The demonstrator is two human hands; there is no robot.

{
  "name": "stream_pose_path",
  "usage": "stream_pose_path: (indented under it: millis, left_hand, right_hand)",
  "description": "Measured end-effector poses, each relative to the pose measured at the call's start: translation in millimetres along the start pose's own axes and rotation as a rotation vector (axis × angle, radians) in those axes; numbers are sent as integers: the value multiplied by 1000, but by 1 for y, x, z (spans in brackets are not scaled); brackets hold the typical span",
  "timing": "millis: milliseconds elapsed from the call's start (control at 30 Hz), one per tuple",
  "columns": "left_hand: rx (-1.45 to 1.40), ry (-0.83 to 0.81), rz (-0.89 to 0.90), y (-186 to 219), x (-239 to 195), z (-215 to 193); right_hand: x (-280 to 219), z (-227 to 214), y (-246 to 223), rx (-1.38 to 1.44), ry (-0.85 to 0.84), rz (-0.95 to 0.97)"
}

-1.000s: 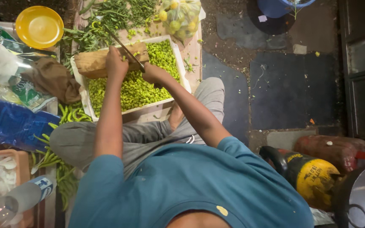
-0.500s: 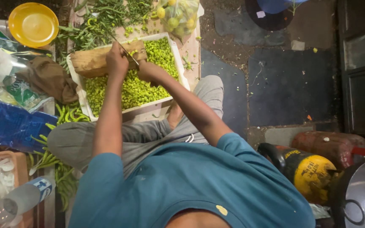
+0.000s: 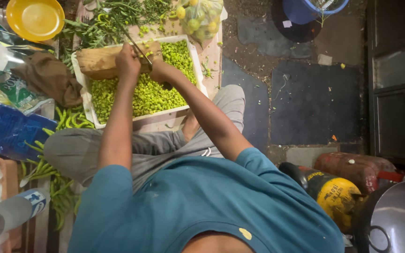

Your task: The person sits on the floor and uses a knife to chop green chilies on a wooden block. The chopped pieces fall into a white container below. The person repeatedly picks up chilies and chops them throughout the clip.

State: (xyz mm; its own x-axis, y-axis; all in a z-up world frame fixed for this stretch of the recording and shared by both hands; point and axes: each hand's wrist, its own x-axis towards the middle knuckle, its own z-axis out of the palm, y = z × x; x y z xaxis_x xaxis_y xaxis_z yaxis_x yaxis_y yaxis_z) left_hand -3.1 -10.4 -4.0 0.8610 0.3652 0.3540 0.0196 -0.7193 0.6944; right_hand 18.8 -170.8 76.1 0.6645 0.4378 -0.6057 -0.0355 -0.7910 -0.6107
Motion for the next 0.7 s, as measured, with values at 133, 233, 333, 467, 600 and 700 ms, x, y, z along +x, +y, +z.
stream_pose_path:
  millis: [133, 233, 333, 467, 600, 700]
  left_hand:
    - [-24, -5, -7, -4, 9, 13]
    - [-145, -12, -46, -11, 1, 13]
    - [-185, -27, -70, -17, -3, 7]
    - [-232, -39, -97, -18, -5, 1]
    - [-118, -8, -35, -14, -4, 5]
    - [-126, 7, -69, -12, 2, 10]
  right_hand:
    - [3, -13, -3, 125, -72, 16]
    - [12, 4, 14, 35, -69, 4]
    - [20, 40, 38, -46, 174, -10]
    - [35, 63, 54, -203, 410, -209]
    - [37, 33, 43, -26, 163, -63]
    - [21, 2, 19, 73, 1, -3]
